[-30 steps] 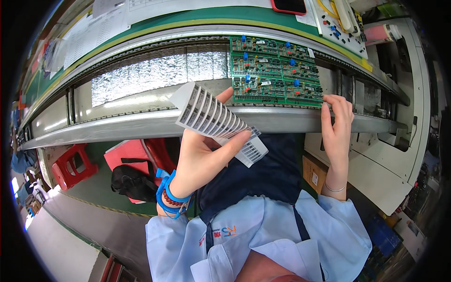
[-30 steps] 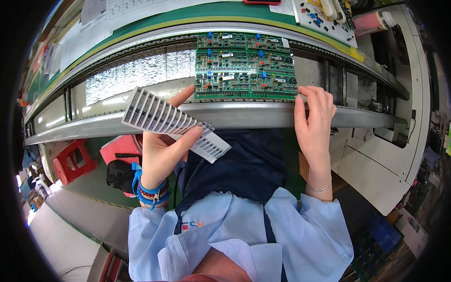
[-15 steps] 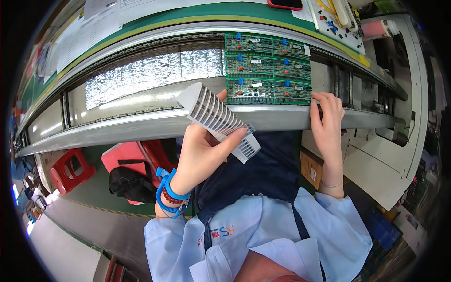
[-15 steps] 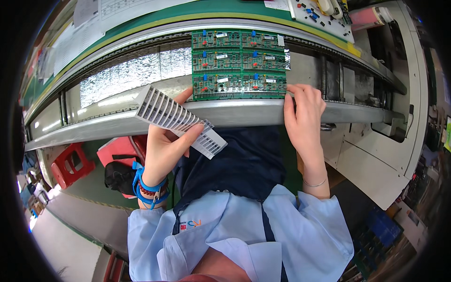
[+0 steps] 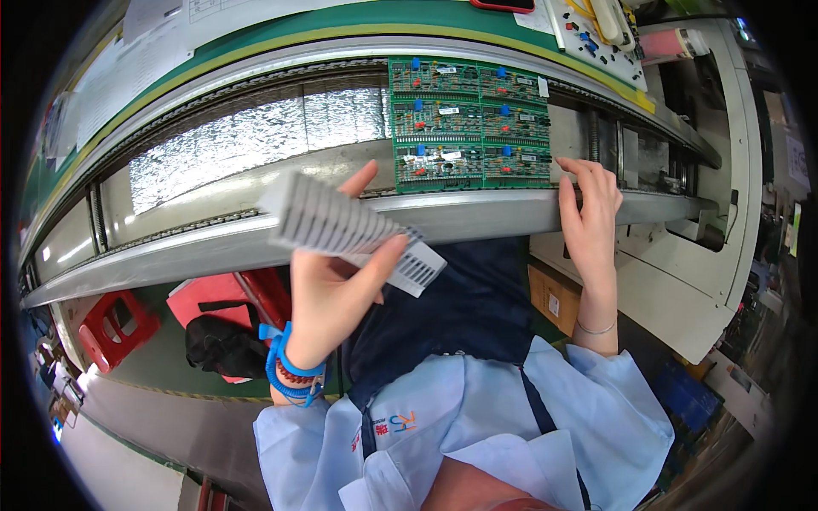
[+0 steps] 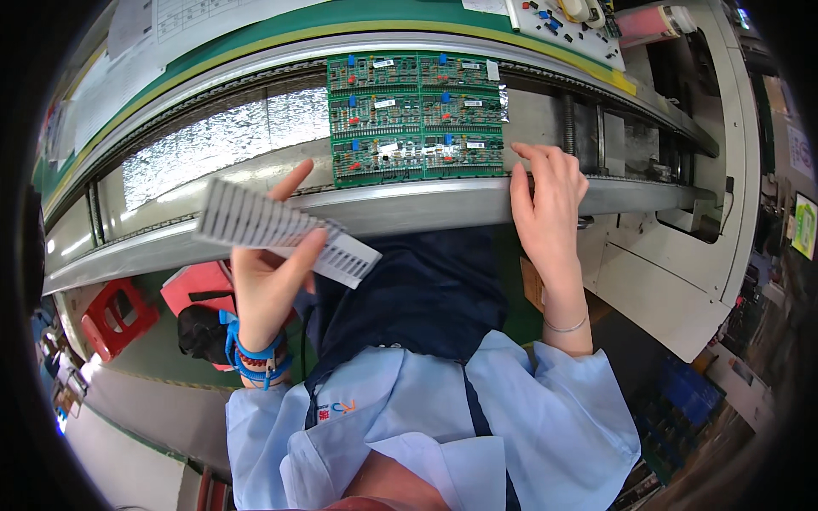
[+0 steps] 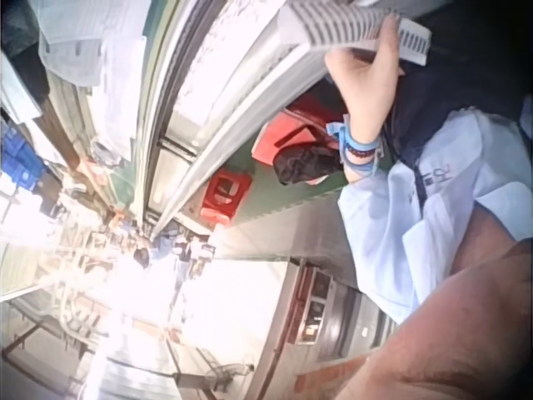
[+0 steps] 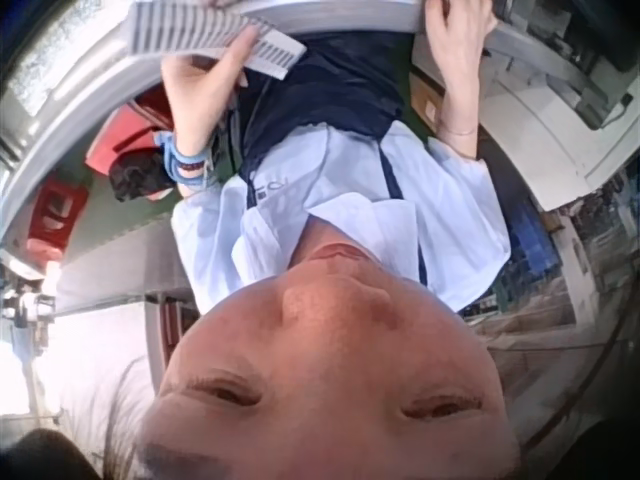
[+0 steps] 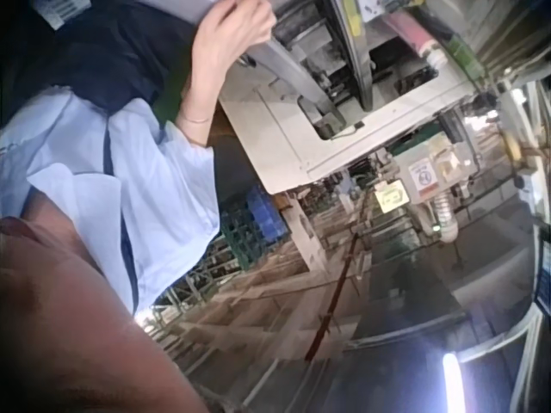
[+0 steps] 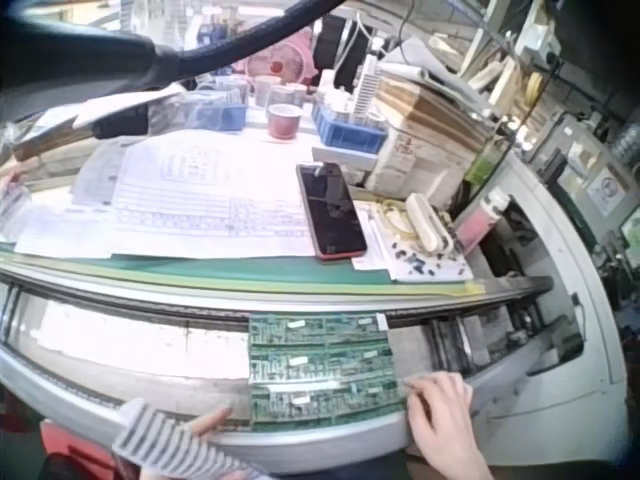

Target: The person assembles green circuit boards on a factory workbench. They handle printed instruction sheets and a roll of barcode labels, then place small electronic components onto the boards by hand. The person also applies barcode stickers to the boards and consults a schematic document during the process.

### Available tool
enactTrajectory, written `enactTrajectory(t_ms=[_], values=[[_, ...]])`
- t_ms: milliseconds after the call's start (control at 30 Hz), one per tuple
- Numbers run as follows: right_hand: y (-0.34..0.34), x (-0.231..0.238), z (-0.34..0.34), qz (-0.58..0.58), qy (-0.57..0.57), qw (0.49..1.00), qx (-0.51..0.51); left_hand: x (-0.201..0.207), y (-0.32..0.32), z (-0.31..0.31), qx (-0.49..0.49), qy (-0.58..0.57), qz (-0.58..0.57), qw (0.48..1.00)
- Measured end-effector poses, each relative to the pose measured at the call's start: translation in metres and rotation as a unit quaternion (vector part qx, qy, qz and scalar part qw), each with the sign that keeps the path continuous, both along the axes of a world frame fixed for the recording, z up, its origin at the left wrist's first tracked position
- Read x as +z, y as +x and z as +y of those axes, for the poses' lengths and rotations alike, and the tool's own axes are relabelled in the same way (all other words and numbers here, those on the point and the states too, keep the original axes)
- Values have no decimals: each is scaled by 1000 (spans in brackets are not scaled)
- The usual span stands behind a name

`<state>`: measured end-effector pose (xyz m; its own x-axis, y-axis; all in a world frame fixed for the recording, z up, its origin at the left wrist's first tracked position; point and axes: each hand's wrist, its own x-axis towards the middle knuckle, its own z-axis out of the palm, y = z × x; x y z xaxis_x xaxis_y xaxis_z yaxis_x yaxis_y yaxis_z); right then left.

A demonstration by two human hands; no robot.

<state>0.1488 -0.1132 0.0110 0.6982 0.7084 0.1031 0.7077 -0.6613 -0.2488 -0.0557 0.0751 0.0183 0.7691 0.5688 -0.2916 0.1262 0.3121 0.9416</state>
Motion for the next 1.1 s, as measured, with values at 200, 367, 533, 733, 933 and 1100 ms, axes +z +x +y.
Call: enactTrajectory(t_ms=[200, 367, 533, 733, 933, 1100], values=[[4, 3, 8, -22, 32, 999, -1, -15, -11, 30, 83, 52, -150, 984], [1, 8, 25, -24, 68, 997, 27, -24, -6, 39, 104, 120, -154, 975], [-2, 9, 41, -17, 69, 996, 55, -30, -8, 41, 83, 107, -188, 973], [-6, 9, 54, -6, 59, 996, 62, -27, -7, 42, 51, 128, -171, 976], [-5, 8, 58, -21, 41, 997, 56, -31, -6, 44, 42, 133, -196, 971], [6, 10, 53, -42, 28, 998, 33, -31, -6, 44, 38, 133, -205, 969]])
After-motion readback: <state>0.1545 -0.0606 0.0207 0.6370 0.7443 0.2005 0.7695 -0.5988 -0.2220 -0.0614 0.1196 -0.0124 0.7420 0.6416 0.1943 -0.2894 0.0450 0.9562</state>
